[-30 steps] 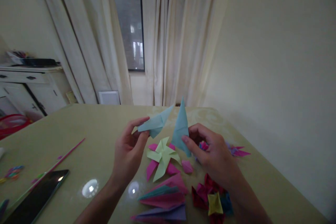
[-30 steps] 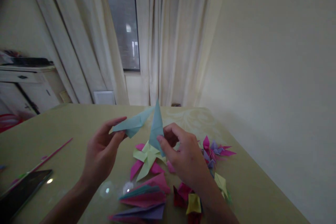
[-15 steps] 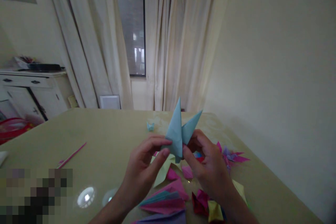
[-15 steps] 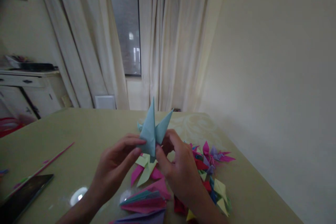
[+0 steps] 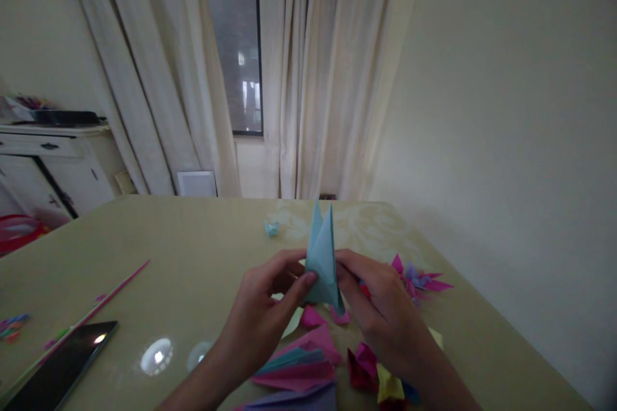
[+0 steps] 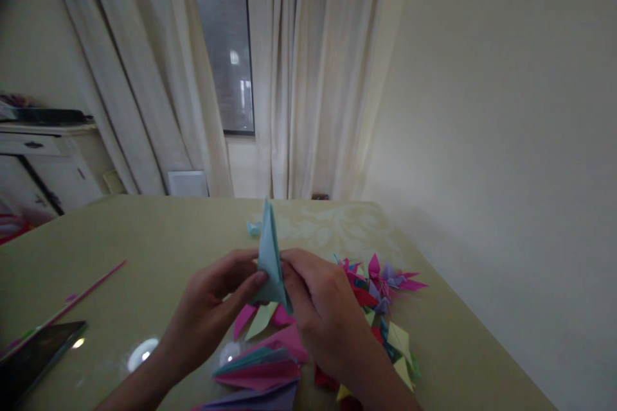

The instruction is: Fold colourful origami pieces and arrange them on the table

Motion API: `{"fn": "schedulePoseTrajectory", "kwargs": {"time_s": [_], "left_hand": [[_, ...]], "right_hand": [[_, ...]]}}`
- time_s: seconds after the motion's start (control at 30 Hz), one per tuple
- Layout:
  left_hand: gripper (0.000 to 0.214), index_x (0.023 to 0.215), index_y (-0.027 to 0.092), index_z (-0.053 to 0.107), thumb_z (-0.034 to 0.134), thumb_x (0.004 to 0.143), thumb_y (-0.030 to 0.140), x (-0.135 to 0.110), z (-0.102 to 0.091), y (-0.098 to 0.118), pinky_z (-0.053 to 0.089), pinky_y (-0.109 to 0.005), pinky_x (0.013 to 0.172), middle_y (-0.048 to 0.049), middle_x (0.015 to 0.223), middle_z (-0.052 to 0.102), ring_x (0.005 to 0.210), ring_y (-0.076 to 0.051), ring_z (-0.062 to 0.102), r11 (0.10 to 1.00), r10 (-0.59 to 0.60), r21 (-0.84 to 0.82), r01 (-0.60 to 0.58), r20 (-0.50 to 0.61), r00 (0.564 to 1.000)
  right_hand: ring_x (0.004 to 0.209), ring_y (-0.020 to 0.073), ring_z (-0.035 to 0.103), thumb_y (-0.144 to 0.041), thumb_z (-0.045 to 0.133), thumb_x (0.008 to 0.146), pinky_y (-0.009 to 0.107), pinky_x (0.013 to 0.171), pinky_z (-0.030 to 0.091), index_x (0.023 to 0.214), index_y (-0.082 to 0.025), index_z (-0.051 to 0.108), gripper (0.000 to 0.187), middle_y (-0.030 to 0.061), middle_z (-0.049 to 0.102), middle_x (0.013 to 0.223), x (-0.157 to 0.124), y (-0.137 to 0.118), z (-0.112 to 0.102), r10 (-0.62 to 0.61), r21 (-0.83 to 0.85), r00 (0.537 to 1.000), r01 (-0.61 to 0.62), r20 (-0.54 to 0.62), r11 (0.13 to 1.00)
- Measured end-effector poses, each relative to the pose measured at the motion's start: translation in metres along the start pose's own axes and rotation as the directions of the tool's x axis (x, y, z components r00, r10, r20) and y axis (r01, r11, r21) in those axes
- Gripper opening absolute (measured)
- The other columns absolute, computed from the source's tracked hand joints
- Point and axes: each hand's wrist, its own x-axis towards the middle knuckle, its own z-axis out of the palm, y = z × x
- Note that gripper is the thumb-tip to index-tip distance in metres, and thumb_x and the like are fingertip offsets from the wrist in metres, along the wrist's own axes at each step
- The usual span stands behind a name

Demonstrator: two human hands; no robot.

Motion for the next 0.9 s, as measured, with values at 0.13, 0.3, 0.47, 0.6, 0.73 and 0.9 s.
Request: {"fn": "schedulePoseTrajectory", "kwargs": {"time_s": [0.13,0.3,0.47,0.6,0.73,0.9], "left_hand": [[0.022,0.105,0.024,0.075,0.069,0.099,0.045,0.003,-0.004,0.002,0.057,-0.027,0.065,-0.0022,0.083,0.076,0.074,-0.019,0.071,0.994,0.032,0.105,-0.035,0.026,0.999],[0.024,0.113,0.026,0.077,0.056,0.107,0.035,0.018,-0.030,-0.005,0.055,-0.029,0.083,-0.0031,0.101,0.080,0.094,-0.021,0.072,0.940,-0.041,0.323,-0.107,0.419,0.907],[0.024,0.113,0.021,0.078,0.060,0.101,0.030,0.038,-0.063,-0.040,0.054,-0.033,0.086,-0.0068,0.107,0.081,0.096,-0.024,0.074,0.806,-0.227,0.584,-0.093,0.451,0.863],[0.026,0.116,0.022,0.077,0.057,0.102,0.031,0.044,-0.074,-0.050,0.053,-0.033,0.088,-0.0058,0.109,0.081,0.100,-0.023,0.073,0.782,-0.232,0.615,-0.102,0.440,0.868],[0.023,0.109,0.024,0.078,0.060,0.098,0.034,0.049,-0.075,-0.066,0.054,-0.030,0.081,-0.0024,0.100,0.080,0.090,-0.020,0.073,0.799,-0.194,0.596,-0.080,0.381,0.904],[0.032,0.111,0.018,0.070,0.053,0.097,0.041,0.064,-0.088,-0.126,0.054,-0.034,0.073,-0.0054,0.093,0.070,0.082,-0.022,0.065,0.725,-0.102,0.684,0.075,0.000,0.995]], "right_hand": [[0.078,0.0149,0.066,-0.033,0.058,0.108,0.025,0.074,0.047,0.114,-0.025,0.070,0.015,-0.0029,0.071,0.088,0.002,0.003,0.001,0.021,-0.044,1.000,-0.021,-0.011,0.999],[0.086,0.0170,0.066,-0.017,0.067,0.100,0.026,0.076,0.044,0.092,-0.021,0.071,0.010,0.0002,0.071,0.089,0.007,0.009,-0.004,0.016,-0.299,0.999,-0.001,0.048,0.954],[0.085,0.0188,0.070,-0.017,0.068,0.096,0.027,0.075,0.045,0.094,-0.021,0.079,0.012,0.0037,0.077,0.093,0.004,0.016,0.007,0.175,-0.484,0.865,0.086,0.470,0.871],[0.085,0.0250,0.076,-0.011,0.062,0.090,0.030,0.072,0.049,0.093,-0.017,0.082,0.021,0.0111,0.082,0.094,-0.001,0.023,0.038,0.268,-0.576,0.732,0.203,0.626,0.792],[0.082,0.0302,0.078,-0.007,0.063,0.084,0.034,0.069,0.053,0.087,-0.015,0.081,0.020,0.0140,0.082,0.087,-0.006,0.029,0.066,0.268,-0.583,0.683,0.281,0.680,0.763],[0.086,0.0325,0.080,-0.008,0.063,0.085,0.036,0.069,0.058,0.094,-0.014,0.081,0.021,0.0173,0.083,0.091,-0.011,0.038,0.084,0.267,-0.586,0.666,0.314,0.697,0.747]]}}
